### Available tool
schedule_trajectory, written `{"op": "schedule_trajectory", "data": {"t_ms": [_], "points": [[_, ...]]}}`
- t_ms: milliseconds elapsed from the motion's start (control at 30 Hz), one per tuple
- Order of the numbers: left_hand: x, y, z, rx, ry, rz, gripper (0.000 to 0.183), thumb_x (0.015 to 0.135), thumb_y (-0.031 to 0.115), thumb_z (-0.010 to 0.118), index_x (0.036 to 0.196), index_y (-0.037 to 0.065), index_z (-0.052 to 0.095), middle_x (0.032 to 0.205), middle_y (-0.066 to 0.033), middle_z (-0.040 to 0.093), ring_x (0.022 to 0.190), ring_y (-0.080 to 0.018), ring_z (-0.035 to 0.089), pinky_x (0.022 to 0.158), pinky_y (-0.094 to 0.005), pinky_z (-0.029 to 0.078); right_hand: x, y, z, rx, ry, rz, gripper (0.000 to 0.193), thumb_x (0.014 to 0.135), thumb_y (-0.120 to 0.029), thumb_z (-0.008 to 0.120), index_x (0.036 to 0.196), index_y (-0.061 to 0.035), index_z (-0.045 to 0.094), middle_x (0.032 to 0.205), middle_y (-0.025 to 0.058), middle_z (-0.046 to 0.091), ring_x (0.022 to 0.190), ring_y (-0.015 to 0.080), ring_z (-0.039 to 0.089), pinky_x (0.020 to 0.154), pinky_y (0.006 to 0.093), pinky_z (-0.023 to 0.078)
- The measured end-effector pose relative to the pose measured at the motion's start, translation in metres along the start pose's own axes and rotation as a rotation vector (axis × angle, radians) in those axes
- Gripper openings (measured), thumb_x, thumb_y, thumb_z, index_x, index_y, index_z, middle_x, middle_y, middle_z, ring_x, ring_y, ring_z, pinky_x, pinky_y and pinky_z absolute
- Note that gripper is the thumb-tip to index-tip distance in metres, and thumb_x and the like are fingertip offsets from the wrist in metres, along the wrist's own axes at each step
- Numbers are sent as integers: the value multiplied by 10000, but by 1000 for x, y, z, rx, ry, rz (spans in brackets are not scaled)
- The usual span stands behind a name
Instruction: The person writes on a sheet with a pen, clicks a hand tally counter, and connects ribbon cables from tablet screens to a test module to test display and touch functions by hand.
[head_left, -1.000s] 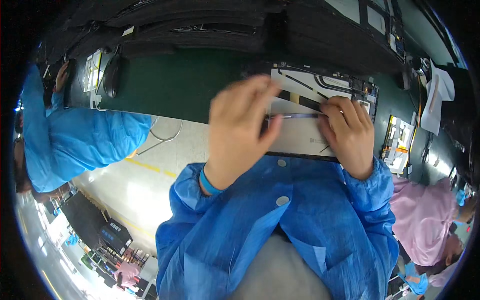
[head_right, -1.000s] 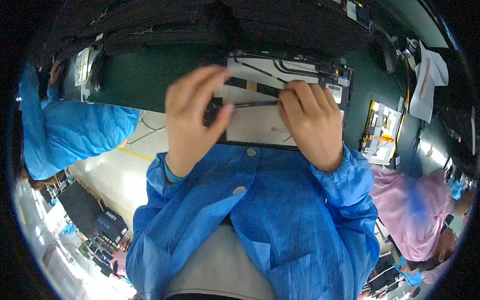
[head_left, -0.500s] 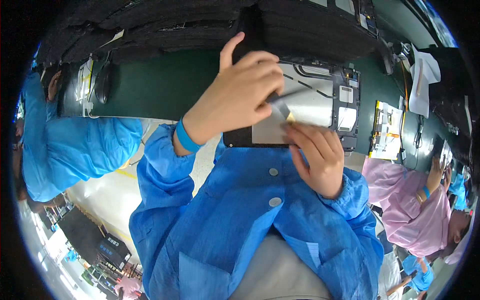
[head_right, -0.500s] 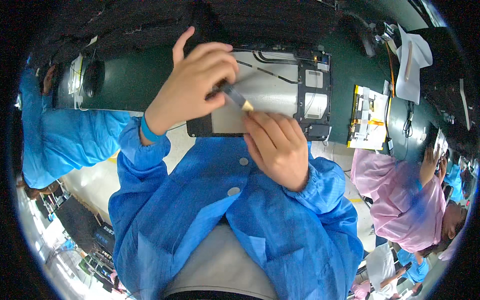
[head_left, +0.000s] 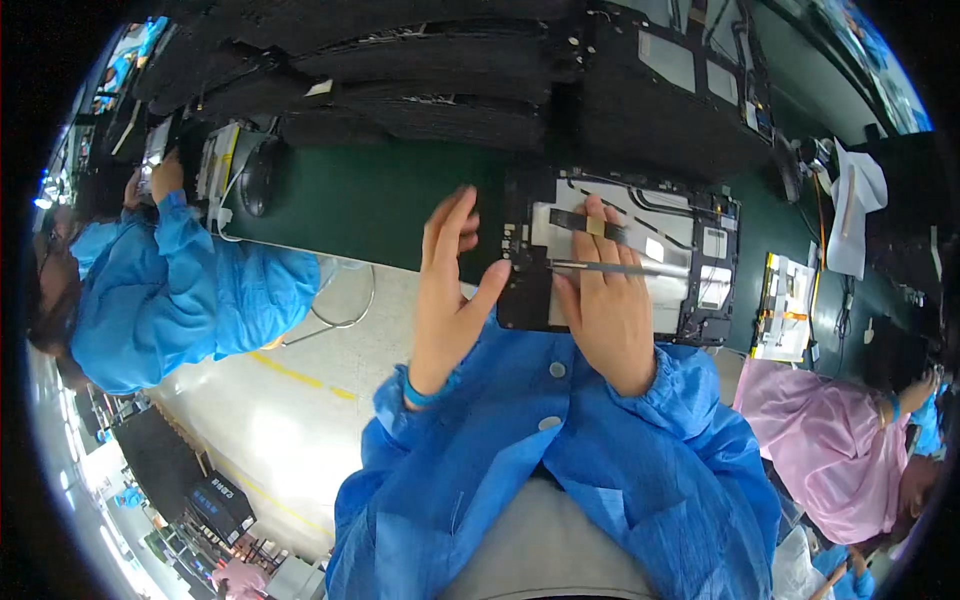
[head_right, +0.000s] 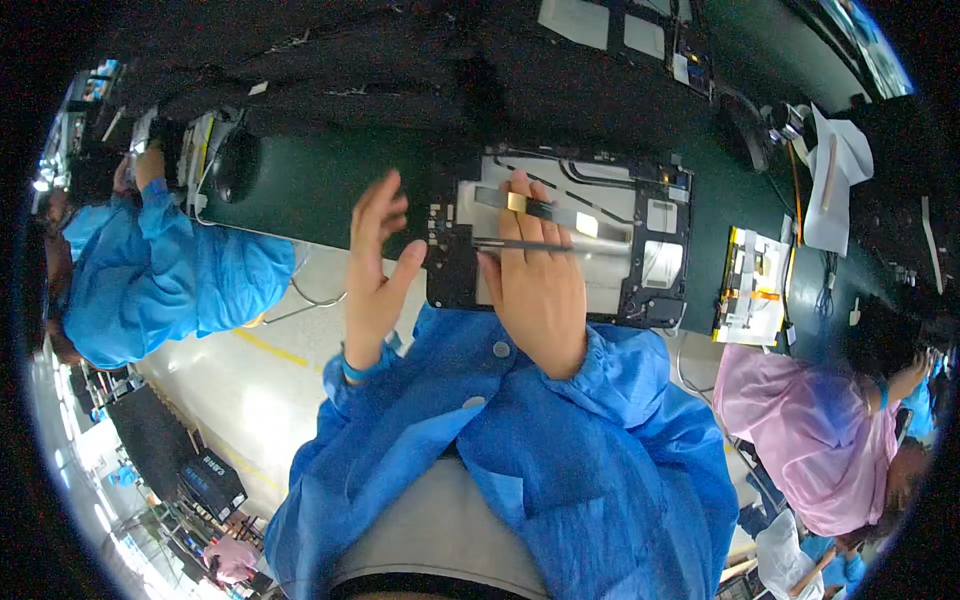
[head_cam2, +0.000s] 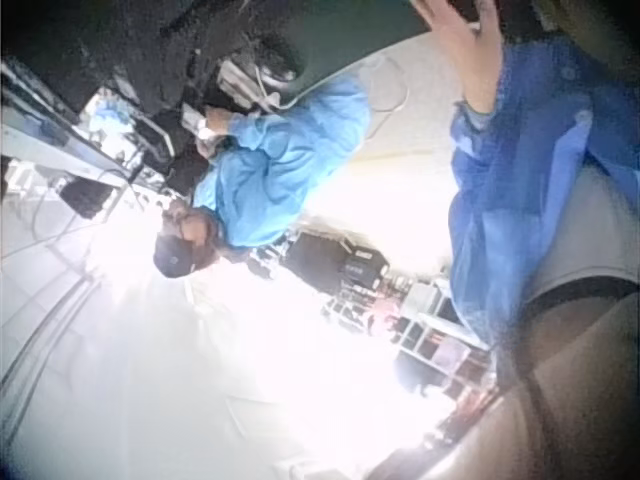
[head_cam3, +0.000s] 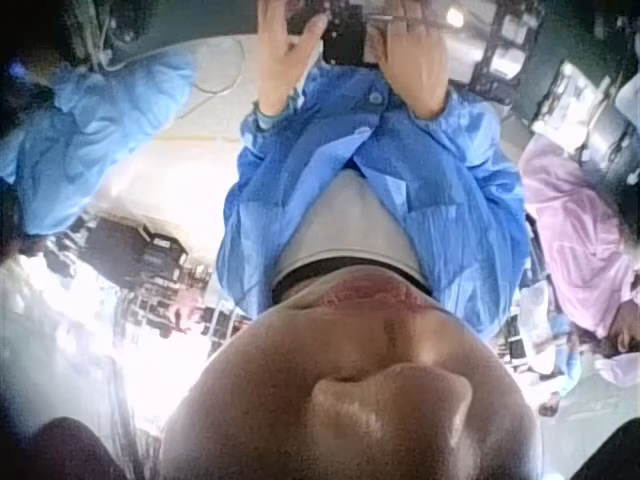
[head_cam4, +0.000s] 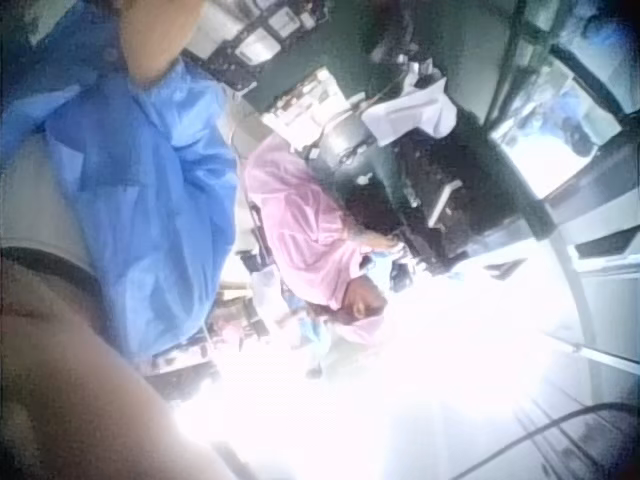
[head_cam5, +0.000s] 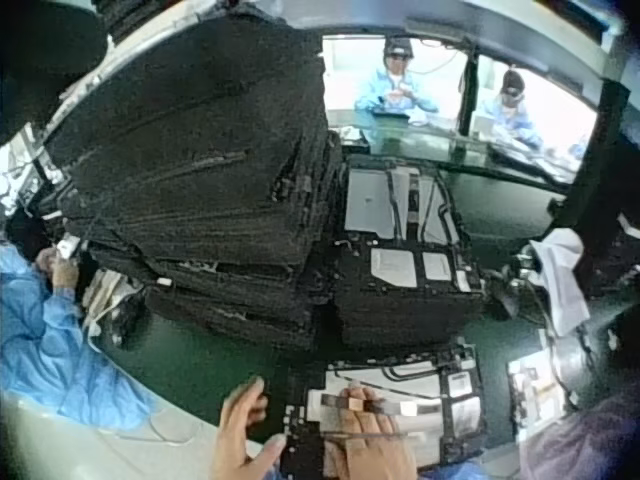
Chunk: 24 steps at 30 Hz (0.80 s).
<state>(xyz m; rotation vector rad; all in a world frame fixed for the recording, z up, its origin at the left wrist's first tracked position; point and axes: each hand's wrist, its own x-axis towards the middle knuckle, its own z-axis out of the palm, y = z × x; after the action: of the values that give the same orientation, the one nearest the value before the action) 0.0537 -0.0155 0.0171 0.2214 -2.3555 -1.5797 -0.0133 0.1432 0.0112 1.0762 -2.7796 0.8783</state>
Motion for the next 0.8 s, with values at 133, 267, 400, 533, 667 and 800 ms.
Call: {"op": "schedule_trajectory", "data": {"t_ms": [133,267,400,533,667,800], "points": [[-20,-14,12,-256,31,-199,539,830,85,554,1341,47,384,1294,-130,426,1157,-237,435,994,-324,344,-2,-2,4,70,-78,43,471,804,-115,584,1218,54,437,1369,227,363,1204,406,405,986,447,351],[-23,-3,0,-500,-18,-340,617,810,162,574,1370,48,341,1323,-124,407,1198,-244,413,1022,-325,311,-7,-7,4,-11,-83,-36,554,804,-170,579,1271,60,388,1408,234,304,1230,365,387,992,426,355],[-30,24,-3,-667,-30,-315,998,685,404,697,1427,-6,171,1415,-157,310,1322,-255,303,1087,-350,215,-5,-15,-29,180,-70,-67,571,821,-156,558,1302,69,348,1416,253,272,1226,401,371,1006,449,327],[-39,57,22,-875,-13,12,1385,531,488,836,1426,5,-105,1459,-213,173,1344,-312,257,1089,-378,207,-5,-26,-72,521,-25,-167,609,825,-92,533,1363,34,277,1416,256,267,1260,448,306,1052,461,257],[-14,71,73,-647,-1,486,1359,585,443,834,1403,-30,-143,1459,-233,128,1354,-354,194,1086,-437,186,-12,-22,-90,947,45,-172,556,870,-62,466,1376,39,257,1388,265,306,1305,379,302,1064,407,239],[2,125,61,7,-32,799,967,796,550,589,1372,-121,198,1421,-375,112,1336,-492,147,1072,-519,129,-13,-35,-107,1605,305,-273,659,861,-28,410,1434,-1,86,1417,245,271,1316,348,294,1063,393,240]]}}
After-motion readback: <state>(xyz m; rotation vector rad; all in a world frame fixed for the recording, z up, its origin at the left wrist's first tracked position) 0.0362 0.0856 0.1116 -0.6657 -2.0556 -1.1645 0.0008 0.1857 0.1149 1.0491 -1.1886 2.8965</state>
